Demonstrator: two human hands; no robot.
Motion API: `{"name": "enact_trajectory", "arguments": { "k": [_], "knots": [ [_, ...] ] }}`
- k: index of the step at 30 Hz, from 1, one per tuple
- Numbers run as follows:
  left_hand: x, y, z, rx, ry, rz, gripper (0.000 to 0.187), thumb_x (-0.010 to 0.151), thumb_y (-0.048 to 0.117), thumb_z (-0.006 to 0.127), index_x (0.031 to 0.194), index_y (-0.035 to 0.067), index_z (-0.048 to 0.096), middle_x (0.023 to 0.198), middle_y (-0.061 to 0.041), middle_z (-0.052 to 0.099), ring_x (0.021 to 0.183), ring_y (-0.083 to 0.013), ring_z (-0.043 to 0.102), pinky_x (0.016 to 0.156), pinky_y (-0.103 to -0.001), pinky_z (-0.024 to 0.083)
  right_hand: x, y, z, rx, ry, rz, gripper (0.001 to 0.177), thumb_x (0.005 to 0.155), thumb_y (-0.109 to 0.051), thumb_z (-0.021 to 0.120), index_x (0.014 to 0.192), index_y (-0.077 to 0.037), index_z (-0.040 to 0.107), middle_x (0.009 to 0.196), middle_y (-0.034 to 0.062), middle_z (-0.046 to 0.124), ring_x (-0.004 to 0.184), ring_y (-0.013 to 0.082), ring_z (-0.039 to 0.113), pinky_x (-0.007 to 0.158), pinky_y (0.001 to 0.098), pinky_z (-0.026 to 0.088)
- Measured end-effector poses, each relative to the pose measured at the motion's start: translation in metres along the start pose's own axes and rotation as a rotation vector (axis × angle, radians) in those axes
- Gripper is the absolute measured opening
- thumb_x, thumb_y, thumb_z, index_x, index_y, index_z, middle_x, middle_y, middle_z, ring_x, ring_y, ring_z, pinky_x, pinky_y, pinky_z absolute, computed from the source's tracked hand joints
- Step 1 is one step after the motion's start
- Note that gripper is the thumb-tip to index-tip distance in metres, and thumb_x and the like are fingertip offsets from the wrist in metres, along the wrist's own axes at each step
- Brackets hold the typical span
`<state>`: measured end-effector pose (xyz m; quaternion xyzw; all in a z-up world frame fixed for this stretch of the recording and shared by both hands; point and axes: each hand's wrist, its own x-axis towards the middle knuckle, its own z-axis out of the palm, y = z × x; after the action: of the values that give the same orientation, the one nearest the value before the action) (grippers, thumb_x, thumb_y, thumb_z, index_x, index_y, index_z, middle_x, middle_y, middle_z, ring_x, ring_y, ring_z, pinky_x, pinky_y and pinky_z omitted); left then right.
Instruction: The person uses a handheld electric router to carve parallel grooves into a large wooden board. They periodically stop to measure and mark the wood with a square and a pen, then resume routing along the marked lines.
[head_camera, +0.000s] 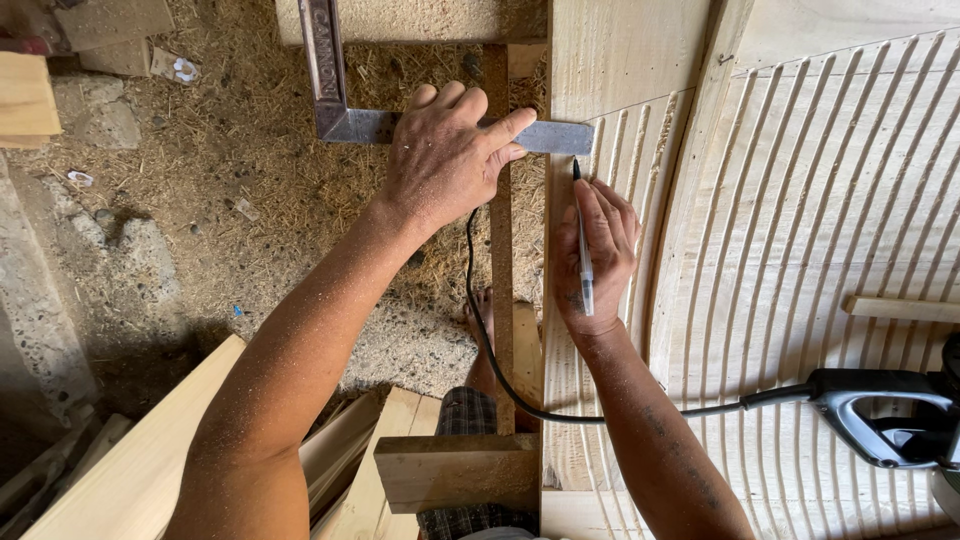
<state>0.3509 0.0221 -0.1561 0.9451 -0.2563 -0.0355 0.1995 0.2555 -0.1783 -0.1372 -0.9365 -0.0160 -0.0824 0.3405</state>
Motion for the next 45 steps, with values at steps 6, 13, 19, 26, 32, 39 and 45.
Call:
{"name": "enact_trajectory", "arguments": {
  "k": [6,13,19,26,32,39,45],
  "knots": [
    [-0.001,0.0,0.0,-0.006,0.008,-0.001,0.039,0.096,0.042,0.074,0.132,0.027,0.074,0.083,-0.003,0.056,0.086,-0.0205,0.051,0.088,-0.042,0.041,-0.005,-0.003,-0.025,0.164,-0.049,0.118,0.018,0.106,-0.001,0.06,0.12,0.003,0.071,0.115,0.0217,0.075,0.109,0.0287,0.076,0.089,0.0344,0.062],
    [-0.004,-0.006,0.014,-0.074,0.079,-0.06,0.036,0.098,0.041,0.075,0.129,0.023,0.075,0.08,-0.001,0.058,0.079,-0.0202,0.051,0.078,-0.038,0.041,-0.126,-0.024,-0.122,0.223,0.036,0.107,0.019,0.103,-0.009,0.059,0.115,-0.001,0.071,0.111,0.021,0.076,0.081,0.0174,0.077,0.062,0.0226,0.06],
    [-0.086,0.037,-0.023,-0.393,0.405,-0.362,0.031,0.106,0.032,0.07,0.133,0.016,0.072,0.074,0.004,0.06,0.066,-0.0111,0.05,0.07,-0.034,0.043,-0.274,-0.047,-0.223,-0.03,-0.095,0.337,0.022,0.102,-0.008,0.064,0.122,0.0,0.07,0.121,0.0191,0.073,0.115,0.0306,0.073,0.095,0.037,0.062],
    [-0.256,0.197,-0.044,-0.491,0.29,-0.525,0.031,0.099,0.029,0.071,0.126,0.014,0.076,0.07,-0.003,0.055,0.06,-0.0142,0.048,0.057,-0.035,0.04,-0.331,-0.05,-0.257,-0.034,-0.159,0.241,0.023,0.097,-0.004,0.064,0.117,0.004,0.071,0.114,0.0212,0.074,0.108,0.0291,0.074,0.09,0.0352,0.059],
    [-0.381,0.32,0.011,-0.352,0.136,-0.438,0.034,0.098,0.037,0.072,0.128,0.021,0.074,0.084,-0.004,0.062,0.082,-0.0212,0.058,0.076,-0.041,0.045,-0.406,-0.016,-0.279,0.091,-0.315,0.246,0.022,0.097,-0.003,0.061,0.115,0.005,0.072,0.115,0.0237,0.075,0.096,0.0289,0.079,0.073,0.0325,0.065],
    [-0.418,0.377,0.07,-0.225,0.11,-0.435,0.04,0.097,0.037,0.072,0.135,0.025,0.068,0.087,-0.005,0.061,0.082,-0.021,0.054,0.073,-0.039,0.043,-0.47,0.003,-0.291,0.168,-0.324,-0.029,0.021,0.099,0.001,0.061,0.116,0.01,0.07,0.117,0.0278,0.072,0.114,0.0379,0.072,0.099,0.042,0.061],
    [-0.414,0.373,0.096,-0.136,0.151,-0.392,0.046,0.098,0.031,0.07,0.143,0.026,0.063,0.088,-0.002,0.055,0.084,-0.0205,0.051,0.078,-0.04,0.042,-0.475,0.028,-0.266,0.218,-0.284,-0.075,0.024,0.099,0.001,0.061,0.122,0.007,0.07,0.12,0.027,0.072,0.116,0.0366,0.072,0.1,0.0409,0.061]
  ]
}}
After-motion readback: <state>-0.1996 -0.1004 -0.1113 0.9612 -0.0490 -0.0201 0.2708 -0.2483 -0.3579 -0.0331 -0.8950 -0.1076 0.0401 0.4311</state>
